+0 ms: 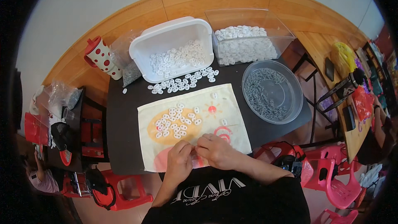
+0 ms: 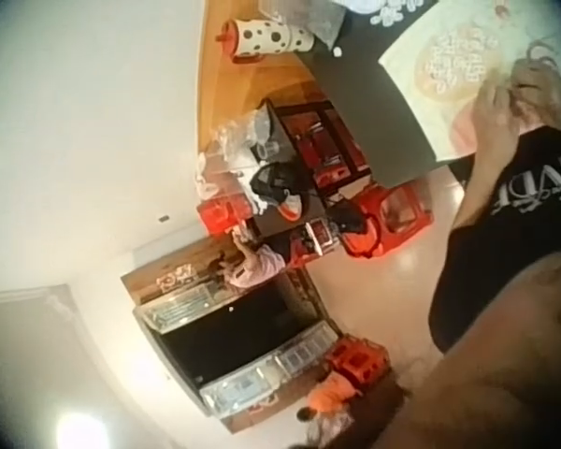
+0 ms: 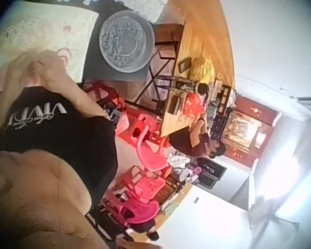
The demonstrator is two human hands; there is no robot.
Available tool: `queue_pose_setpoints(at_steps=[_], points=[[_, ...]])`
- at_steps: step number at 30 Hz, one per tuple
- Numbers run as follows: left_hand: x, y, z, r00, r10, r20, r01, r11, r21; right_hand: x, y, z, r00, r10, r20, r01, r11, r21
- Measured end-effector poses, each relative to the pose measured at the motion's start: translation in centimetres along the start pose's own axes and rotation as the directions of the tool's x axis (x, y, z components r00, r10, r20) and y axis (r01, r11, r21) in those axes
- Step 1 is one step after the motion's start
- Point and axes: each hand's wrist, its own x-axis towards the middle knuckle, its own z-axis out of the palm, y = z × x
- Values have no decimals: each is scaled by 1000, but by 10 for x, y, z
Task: Assembling small plastic components by manually fitting a small center piece into a larger white ring.
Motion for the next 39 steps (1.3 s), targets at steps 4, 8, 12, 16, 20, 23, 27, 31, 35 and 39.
queue_pose_setpoints(at_steps=[4, 8, 12, 16, 20, 23, 27, 31, 35, 39], points=[[1, 0, -3, 999, -3, 34, 3, 1000, 12, 3, -1, -3, 999, -17, 28, 17, 1000, 7], [0, 0, -1, 998, 11, 59, -14, 999, 46, 2, -2, -6, 994, -18, 107, 17, 1000, 6], [-1, -2, -4, 997, -32, 68, 35, 998, -44, -1, -1, -1, 998, 5, 65, -5, 1000, 7], [0, -4, -8, 996, -74, 43, 80, 980, -181, -3, -2, -6, 996, 53, -79, -48, 997, 65], [-8, -2, -6, 993, -120, -22, 111, 966, -234, 31, 49, -80, 895, -48, -444, -6, 993, -118], [-10, -5, -6, 995, -87, -42, 78, 977, -197, 100, 72, -173, 824, -97, -558, -221, 852, -474], [-9, -5, -6, 997, -62, -54, 48, 973, -225, 119, 128, -214, 768, 37, -639, -328, 880, -344], [-12, -8, -5, 996, -50, -73, 36, 981, -192, 102, 103, -144, 908, 351, -227, -390, 908, -154], [-12, -8, -8, 998, -40, -56, 29, 982, -185, 71, 97, -87, 942, 289, 173, -200, 894, -402], [-12, -7, -6, 998, -29, -59, 18, 981, -191, 61, 107, -74, 881, 442, 168, -323, 822, -470]])
